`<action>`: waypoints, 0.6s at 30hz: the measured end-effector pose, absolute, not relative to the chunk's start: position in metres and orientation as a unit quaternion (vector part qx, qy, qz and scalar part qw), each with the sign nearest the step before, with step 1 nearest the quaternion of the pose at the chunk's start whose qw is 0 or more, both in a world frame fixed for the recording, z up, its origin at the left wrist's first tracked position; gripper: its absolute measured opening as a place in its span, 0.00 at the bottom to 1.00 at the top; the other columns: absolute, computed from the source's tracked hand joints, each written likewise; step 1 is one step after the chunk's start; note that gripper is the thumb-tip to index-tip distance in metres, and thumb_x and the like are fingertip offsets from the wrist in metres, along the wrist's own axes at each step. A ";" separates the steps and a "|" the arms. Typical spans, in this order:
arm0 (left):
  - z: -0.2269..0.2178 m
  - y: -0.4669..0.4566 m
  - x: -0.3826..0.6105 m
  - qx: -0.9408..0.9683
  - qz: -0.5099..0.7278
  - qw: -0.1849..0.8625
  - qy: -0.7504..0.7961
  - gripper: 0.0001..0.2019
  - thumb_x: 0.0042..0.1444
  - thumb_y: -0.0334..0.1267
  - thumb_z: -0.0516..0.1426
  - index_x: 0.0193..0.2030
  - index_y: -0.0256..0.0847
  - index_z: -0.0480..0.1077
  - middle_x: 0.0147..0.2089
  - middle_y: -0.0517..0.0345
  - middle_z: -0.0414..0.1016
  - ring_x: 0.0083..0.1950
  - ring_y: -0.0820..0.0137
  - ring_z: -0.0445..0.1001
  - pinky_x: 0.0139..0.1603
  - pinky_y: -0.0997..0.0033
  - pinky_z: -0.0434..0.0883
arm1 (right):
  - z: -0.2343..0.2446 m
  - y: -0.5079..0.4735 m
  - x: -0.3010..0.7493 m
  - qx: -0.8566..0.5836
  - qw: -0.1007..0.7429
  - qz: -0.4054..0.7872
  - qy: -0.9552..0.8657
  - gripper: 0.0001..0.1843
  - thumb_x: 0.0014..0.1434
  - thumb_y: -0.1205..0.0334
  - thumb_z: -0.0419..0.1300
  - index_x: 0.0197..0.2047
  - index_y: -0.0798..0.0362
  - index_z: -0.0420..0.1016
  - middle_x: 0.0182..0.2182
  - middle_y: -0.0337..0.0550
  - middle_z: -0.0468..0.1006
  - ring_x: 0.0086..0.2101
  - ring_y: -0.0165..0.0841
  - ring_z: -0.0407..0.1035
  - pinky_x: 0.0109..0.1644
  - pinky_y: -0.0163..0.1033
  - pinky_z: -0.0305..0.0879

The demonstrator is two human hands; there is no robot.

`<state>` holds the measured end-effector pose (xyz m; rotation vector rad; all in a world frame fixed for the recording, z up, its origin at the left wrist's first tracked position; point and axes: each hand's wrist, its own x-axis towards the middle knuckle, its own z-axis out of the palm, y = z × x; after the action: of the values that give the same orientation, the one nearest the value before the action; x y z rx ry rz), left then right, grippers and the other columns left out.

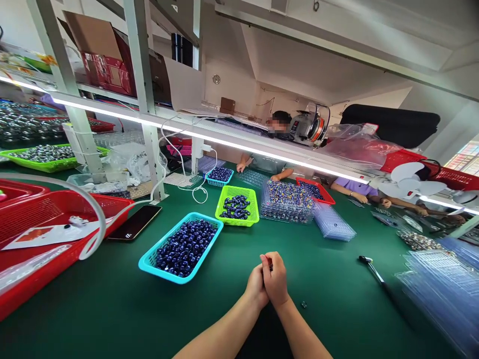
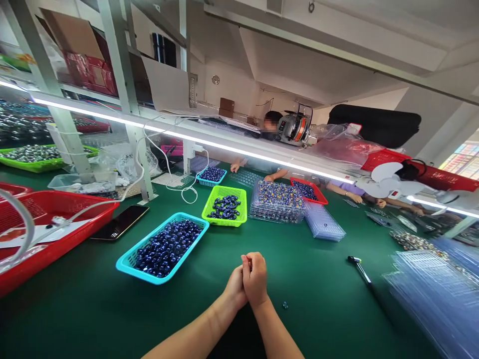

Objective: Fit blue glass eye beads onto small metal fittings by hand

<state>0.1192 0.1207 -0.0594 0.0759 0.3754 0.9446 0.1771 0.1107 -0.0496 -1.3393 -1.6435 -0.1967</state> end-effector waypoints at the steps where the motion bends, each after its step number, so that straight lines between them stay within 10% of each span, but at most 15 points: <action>1: -0.059 0.121 0.119 0.036 0.450 0.874 0.182 0.08 0.58 0.36 0.56 0.28 0.37 0.70 0.28 0.53 0.73 0.33 0.67 0.74 0.39 0.69 0.71 | -0.050 0.112 0.177 -0.551 0.489 -0.082 -0.671 0.12 0.70 0.55 0.51 0.37 0.51 0.70 0.31 0.43 0.75 0.31 0.34 0.68 0.37 0.38 0.63; 11: -0.047 0.117 0.115 0.088 0.467 0.863 0.174 0.08 0.55 0.38 0.58 0.27 0.40 0.65 0.28 0.57 0.68 0.34 0.67 0.71 0.43 0.68 0.70 | -0.033 0.106 0.175 -0.538 0.430 -0.045 -0.724 0.21 0.67 0.50 0.55 0.25 0.51 0.69 0.24 0.40 0.70 0.29 0.33 0.63 0.39 0.41 0.57; 18: -0.040 0.118 0.113 0.123 0.478 0.843 0.215 0.12 0.63 0.35 0.48 0.29 0.40 0.65 0.32 0.55 0.70 0.35 0.70 0.73 0.46 0.68 0.73 | -0.026 0.093 0.176 -0.514 0.393 -0.004 -0.762 0.15 0.67 0.52 0.53 0.45 0.45 0.80 0.42 0.43 0.79 0.46 0.38 0.69 0.52 0.46 0.60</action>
<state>0.1127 0.1178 -0.0399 0.2600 0.4534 1.0086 0.1764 0.0933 -0.0258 -1.3049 -1.9338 -0.0099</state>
